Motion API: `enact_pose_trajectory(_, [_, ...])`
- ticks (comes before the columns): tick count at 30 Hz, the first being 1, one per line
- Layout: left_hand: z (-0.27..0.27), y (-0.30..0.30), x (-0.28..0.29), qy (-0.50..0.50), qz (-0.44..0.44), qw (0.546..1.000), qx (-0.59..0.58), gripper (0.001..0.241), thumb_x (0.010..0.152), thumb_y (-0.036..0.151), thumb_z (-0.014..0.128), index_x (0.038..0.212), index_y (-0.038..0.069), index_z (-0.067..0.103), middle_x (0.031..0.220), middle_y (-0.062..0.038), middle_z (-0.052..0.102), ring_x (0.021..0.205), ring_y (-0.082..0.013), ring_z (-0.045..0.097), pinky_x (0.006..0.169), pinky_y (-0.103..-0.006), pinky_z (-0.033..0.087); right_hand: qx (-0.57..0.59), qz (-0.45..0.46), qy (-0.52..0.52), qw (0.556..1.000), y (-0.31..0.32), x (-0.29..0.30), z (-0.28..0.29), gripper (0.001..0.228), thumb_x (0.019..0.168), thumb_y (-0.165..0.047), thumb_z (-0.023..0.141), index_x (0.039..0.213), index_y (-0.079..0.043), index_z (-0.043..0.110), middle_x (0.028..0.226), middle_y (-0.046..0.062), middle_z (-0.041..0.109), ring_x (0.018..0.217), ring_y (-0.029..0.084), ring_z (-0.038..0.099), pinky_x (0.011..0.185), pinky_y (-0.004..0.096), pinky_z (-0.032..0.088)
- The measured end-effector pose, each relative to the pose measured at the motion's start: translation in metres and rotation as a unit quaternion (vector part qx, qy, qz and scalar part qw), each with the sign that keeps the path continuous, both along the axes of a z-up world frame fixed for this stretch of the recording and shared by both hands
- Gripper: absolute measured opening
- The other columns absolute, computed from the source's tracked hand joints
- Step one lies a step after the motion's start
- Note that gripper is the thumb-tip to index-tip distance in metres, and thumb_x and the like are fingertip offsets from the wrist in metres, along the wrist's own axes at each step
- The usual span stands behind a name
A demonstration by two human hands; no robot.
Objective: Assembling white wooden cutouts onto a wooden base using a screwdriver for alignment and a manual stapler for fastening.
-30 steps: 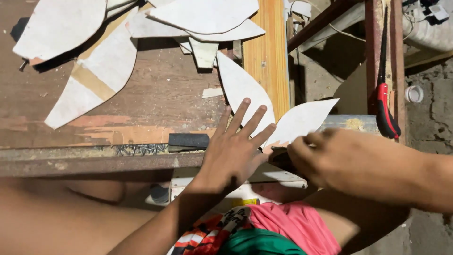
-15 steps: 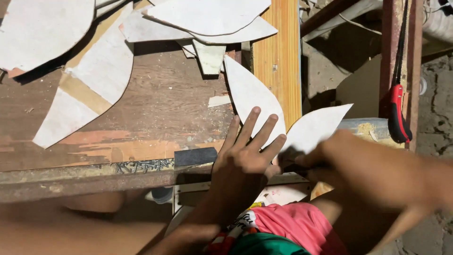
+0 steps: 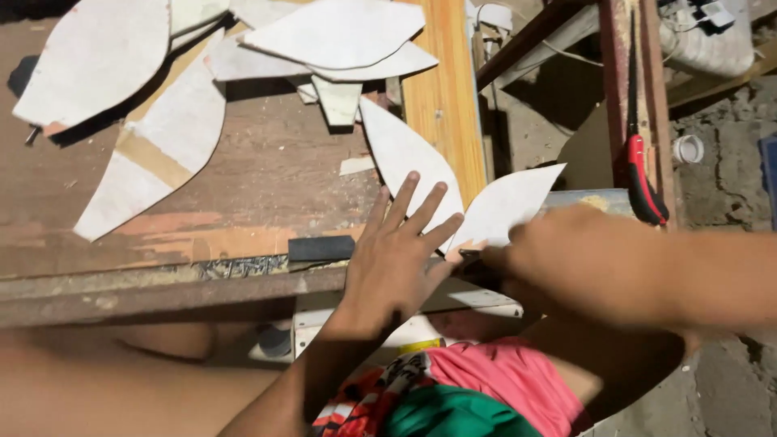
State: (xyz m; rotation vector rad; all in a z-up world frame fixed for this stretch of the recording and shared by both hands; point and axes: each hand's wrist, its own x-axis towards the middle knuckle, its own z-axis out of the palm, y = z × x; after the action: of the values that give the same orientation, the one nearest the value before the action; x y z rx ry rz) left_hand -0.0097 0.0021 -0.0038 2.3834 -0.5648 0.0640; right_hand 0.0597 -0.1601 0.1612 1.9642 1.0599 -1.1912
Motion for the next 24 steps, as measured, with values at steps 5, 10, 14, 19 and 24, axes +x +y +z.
enact_pose_trajectory(5, [-0.002,0.000,0.002,0.028,-0.022,0.999,0.013,0.062,0.093,0.054,0.058,0.147,0.024,0.054,0.166,-0.009,0.032,0.157,-0.0379,0.014,0.125,-0.0604,0.012,0.161,0.398,-0.126,0.895,-0.027,-0.024,-0.004,0.045,0.088,0.005,0.053,0.131,0.021,0.054,0.082,0.020,0.073,0.049,0.018,0.068,0.033,0.036,0.052])
enact_pose_trajectory(10, [-0.011,-0.006,0.000,0.016,-0.006,0.999,0.039,0.074,0.088,0.062,0.064,0.152,0.027,0.049,0.169,-0.005,0.026,0.159,-0.0355,0.012,0.127,-0.0612,0.011,0.089,0.097,0.021,0.991,-0.015,-0.015,-0.003,0.063,0.100,-0.001,0.040,0.158,0.008,0.020,0.078,0.006,0.062,0.041,0.016,0.067,0.034,0.043,0.061])
enact_pose_trajectory(14, [0.005,-0.002,-0.002,-0.098,0.069,0.993,-0.015,0.066,0.074,0.053,0.087,0.130,0.021,0.073,0.154,-0.011,0.054,0.148,-0.0387,0.042,0.121,-0.0605,0.036,-0.115,-0.463,0.004,0.879,0.032,0.017,0.011,0.028,0.094,-0.028,0.063,0.114,-0.044,0.075,0.089,-0.018,0.080,0.066,0.004,0.062,0.067,0.021,0.052])
enact_pose_trajectory(19, [-0.015,-0.009,0.000,-0.141,0.054,0.988,0.032,0.070,0.094,0.066,0.066,0.148,0.024,0.054,0.160,-0.015,0.047,0.150,-0.0461,0.036,0.124,-0.0646,0.027,0.024,-0.879,0.001,0.477,0.026,0.021,0.010,0.024,0.103,-0.003,0.067,0.095,0.017,0.077,0.058,0.019,0.047,0.041,0.022,0.030,0.032,0.031,0.021])
enact_pose_trajectory(24, [0.003,-0.001,0.000,-0.003,-0.006,0.999,0.049,0.062,0.089,0.056,0.064,0.144,0.027,0.058,0.163,-0.006,0.039,0.156,-0.0391,0.020,0.125,-0.0604,0.015,0.080,-0.895,0.025,0.437,0.029,0.001,0.010,0.026,0.098,-0.016,0.055,0.110,0.002,0.070,0.075,0.013,0.049,0.045,0.012,0.027,0.029,0.021,0.008])
